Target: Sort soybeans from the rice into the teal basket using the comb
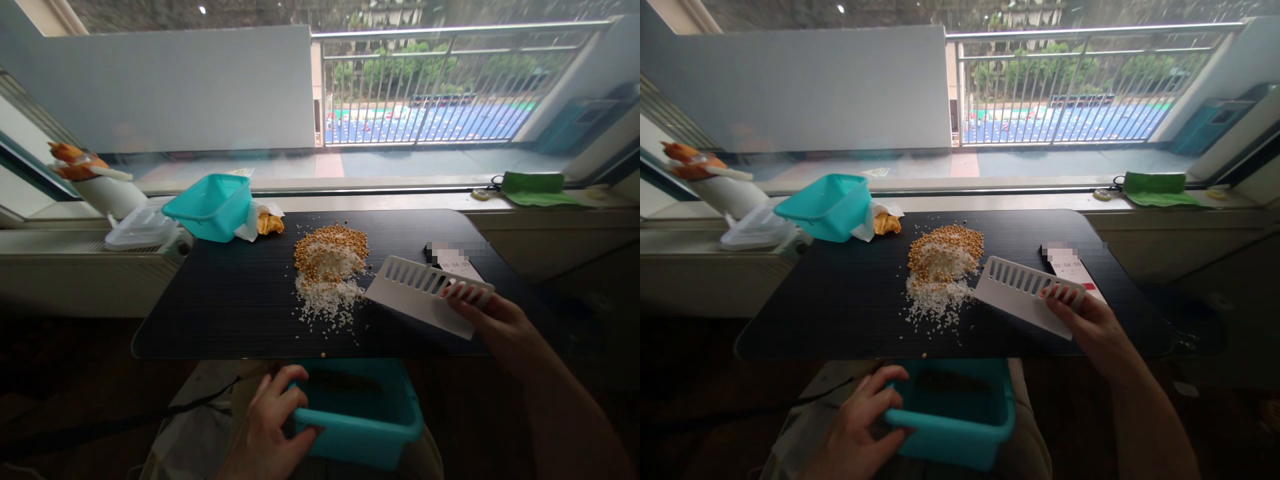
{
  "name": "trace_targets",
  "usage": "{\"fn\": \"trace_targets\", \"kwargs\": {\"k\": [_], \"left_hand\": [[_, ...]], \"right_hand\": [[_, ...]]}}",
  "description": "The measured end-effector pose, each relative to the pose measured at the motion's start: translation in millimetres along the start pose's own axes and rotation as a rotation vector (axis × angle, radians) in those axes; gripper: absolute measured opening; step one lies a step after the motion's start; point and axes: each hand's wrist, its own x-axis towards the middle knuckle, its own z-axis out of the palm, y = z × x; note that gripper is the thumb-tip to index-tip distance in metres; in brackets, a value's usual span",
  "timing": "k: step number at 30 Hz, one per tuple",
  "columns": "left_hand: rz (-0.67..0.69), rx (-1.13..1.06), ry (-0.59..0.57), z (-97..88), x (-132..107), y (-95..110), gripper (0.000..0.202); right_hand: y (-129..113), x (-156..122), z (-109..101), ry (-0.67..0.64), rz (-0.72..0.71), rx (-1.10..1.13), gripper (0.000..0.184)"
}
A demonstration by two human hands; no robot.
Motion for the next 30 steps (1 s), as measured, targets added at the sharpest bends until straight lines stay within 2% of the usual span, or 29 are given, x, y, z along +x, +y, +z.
{"fn": "trace_targets", "kwargs": {"k": [4,7,13,15,18,20,25,28,30], "left_hand": [[0.005,0.001,0.006,-0.9,0,1,0.013],[0.01,0.001,0.01,-1.1,1,1,0.013],[0.018,-0.002,0.016,0.4,2,0,0.012],[0.012,-0.006,0.005,0.4,1,0,0.012],[0.023,-0.008,0.002,0.1,1,-1,0.012],[0.029,-0.007,0.009,-0.1,1,-2,0.011],[0.006,-0.003,0.006,-0.2,-3,-8,0.012],[0.029,0.005,0.016,-1.3,-6,-14,0.01],[0.048,0.014,0.037,-1.9,-7,-18,0.01]], "right_hand": [[0,-7,-7,-0.073,0.02,0.013,0.032],[-4,-16,-10,-0.063,0.055,0.018,0.03],[-14,-31,1,-0.139,0.078,-0.019,0.031],[-15,-34,3,-0.204,0.099,-0.04,0.033],[-14,-37,8,-0.372,0.123,-0.08,0.035],[-14,-38,15,-0.434,0.105,-0.075,0.035],[-14,-37,39,-0.434,-0.029,-0.017,0.026],[-17,-42,46,-0.506,-0.064,-0.065,0.023],[-21,-52,49,-0.479,-0.098,-0.076,0.022]]}}
